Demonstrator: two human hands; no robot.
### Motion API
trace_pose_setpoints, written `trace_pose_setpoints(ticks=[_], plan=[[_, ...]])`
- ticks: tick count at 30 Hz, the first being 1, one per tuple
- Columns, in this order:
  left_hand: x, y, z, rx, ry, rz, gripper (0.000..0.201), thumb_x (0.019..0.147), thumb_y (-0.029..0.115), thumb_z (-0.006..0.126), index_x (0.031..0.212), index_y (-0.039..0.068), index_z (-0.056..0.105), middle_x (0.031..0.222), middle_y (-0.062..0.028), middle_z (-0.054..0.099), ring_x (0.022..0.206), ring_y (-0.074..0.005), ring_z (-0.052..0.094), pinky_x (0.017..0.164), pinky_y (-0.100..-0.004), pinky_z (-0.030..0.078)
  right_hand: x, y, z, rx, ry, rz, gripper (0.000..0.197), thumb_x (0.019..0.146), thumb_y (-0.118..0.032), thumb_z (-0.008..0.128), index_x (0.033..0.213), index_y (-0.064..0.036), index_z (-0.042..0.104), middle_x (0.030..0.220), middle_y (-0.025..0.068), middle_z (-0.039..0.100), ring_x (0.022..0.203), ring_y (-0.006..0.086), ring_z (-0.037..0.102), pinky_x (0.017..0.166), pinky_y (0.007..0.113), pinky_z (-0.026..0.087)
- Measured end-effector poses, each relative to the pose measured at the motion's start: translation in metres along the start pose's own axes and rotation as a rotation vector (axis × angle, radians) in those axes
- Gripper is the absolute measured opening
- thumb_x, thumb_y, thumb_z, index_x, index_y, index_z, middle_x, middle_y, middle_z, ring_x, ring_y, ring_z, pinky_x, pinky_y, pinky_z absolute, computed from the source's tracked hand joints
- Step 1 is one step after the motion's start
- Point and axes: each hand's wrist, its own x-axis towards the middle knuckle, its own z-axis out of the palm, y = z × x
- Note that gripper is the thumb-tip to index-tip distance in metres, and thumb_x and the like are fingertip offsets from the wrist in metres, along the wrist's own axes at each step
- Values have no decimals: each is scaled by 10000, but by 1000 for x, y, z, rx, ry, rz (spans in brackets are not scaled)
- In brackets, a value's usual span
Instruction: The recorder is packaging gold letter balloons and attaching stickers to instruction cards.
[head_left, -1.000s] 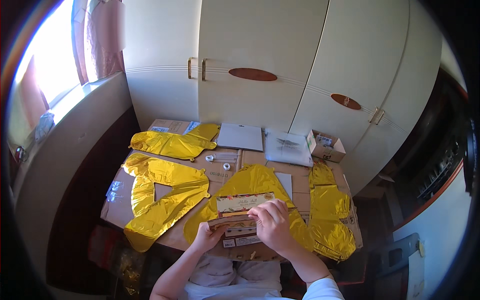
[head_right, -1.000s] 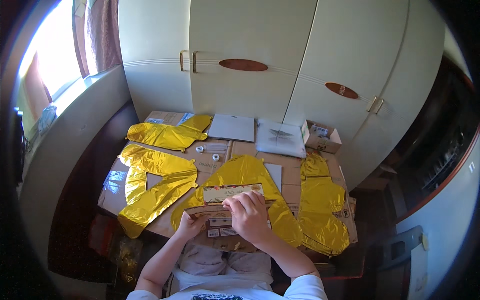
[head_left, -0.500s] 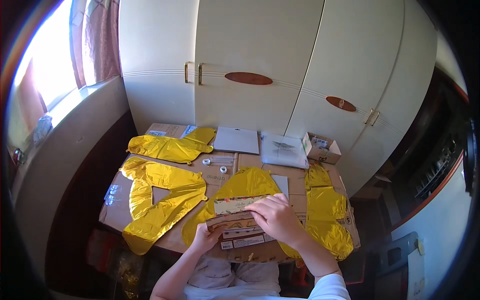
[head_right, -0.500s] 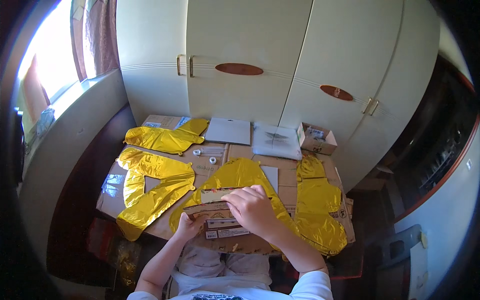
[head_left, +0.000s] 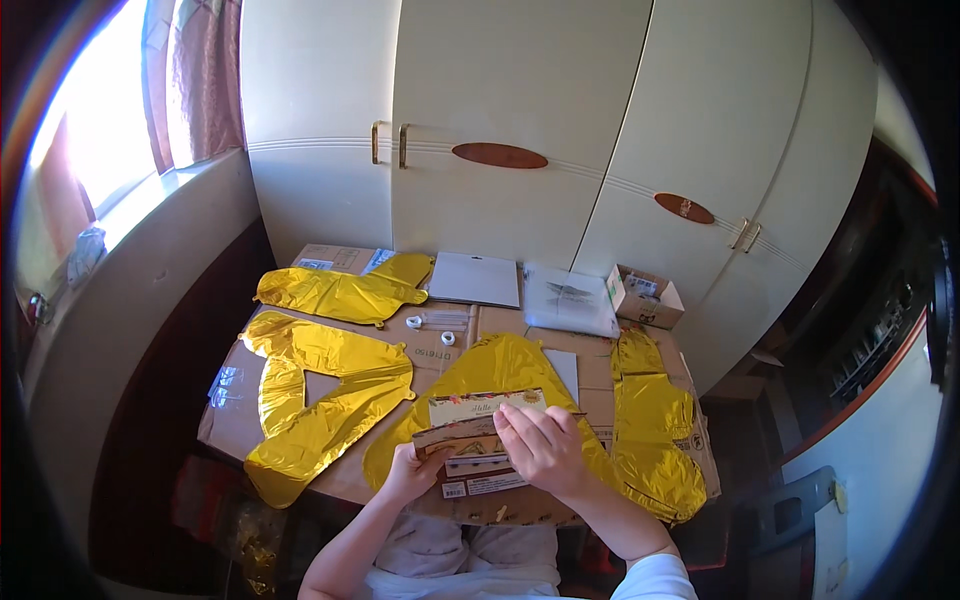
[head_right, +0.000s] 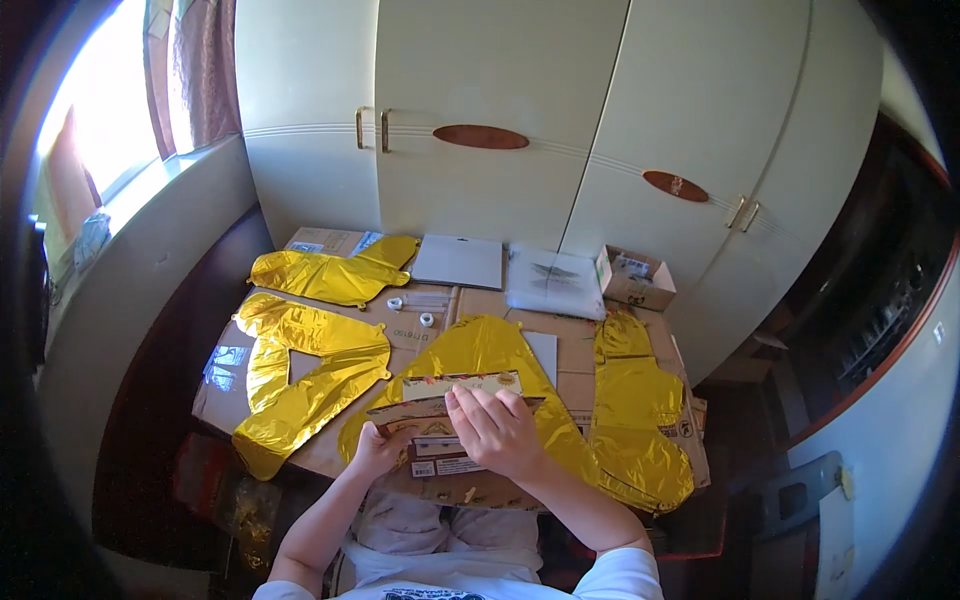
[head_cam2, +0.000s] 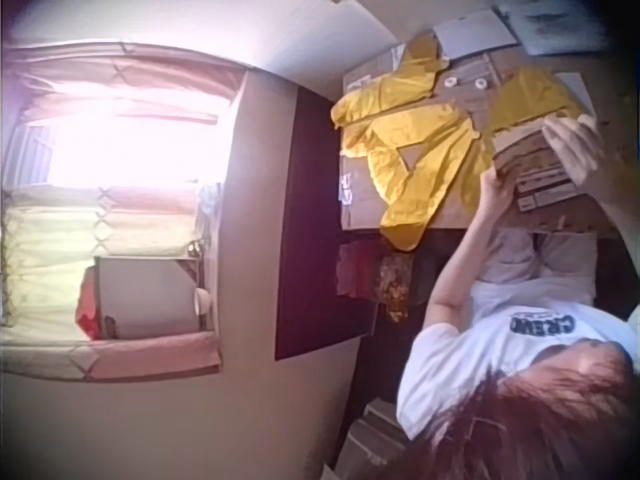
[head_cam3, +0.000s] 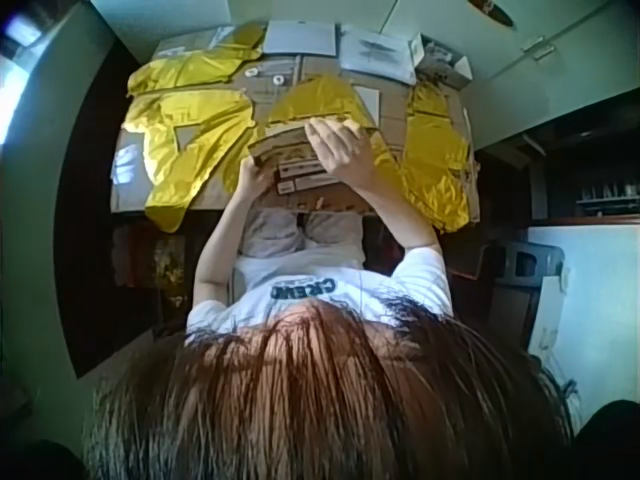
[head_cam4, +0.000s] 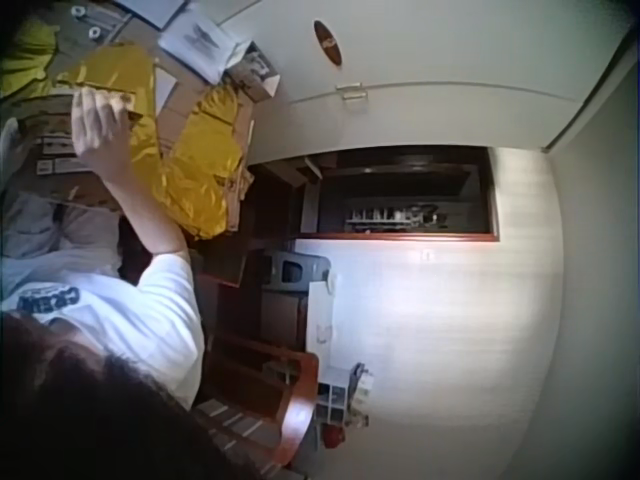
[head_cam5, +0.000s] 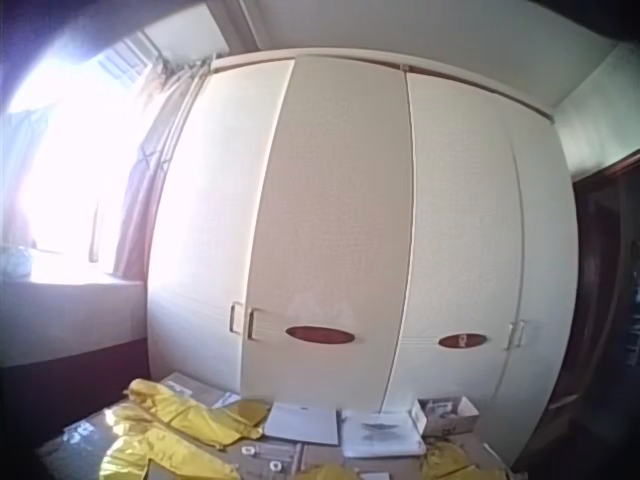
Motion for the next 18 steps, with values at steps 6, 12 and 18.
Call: trace_pose_setpoints(ticks=[6,12,18], plan=[[-1,-10,-1,-3,24,0,156,852,27,582,998,4,632,907,-49,680,800,-57,578,717,-232,473,0,6,0,239,-15,155,241,727,-95,679,960,-47,642,962,38,641,864,143,603,734,303,390],[-1,-6,-1,32,14,16,170,842,18,589,1006,1,630,911,-57,680,797,-70,583,721,-238,474,8,14,-3,366,6,278,176,693,-89,711,852,-83,634,888,13,646,817,172,605,778,316,378],[-3,-5,2,49,29,60,173,834,5,592,1002,1,633,910,-68,681,790,-78,588,722,-239,473,8,13,-3,490,-22,379,77,732,-114,683,777,-112,619,799,-12,624,807,156,586,772,324,368]])
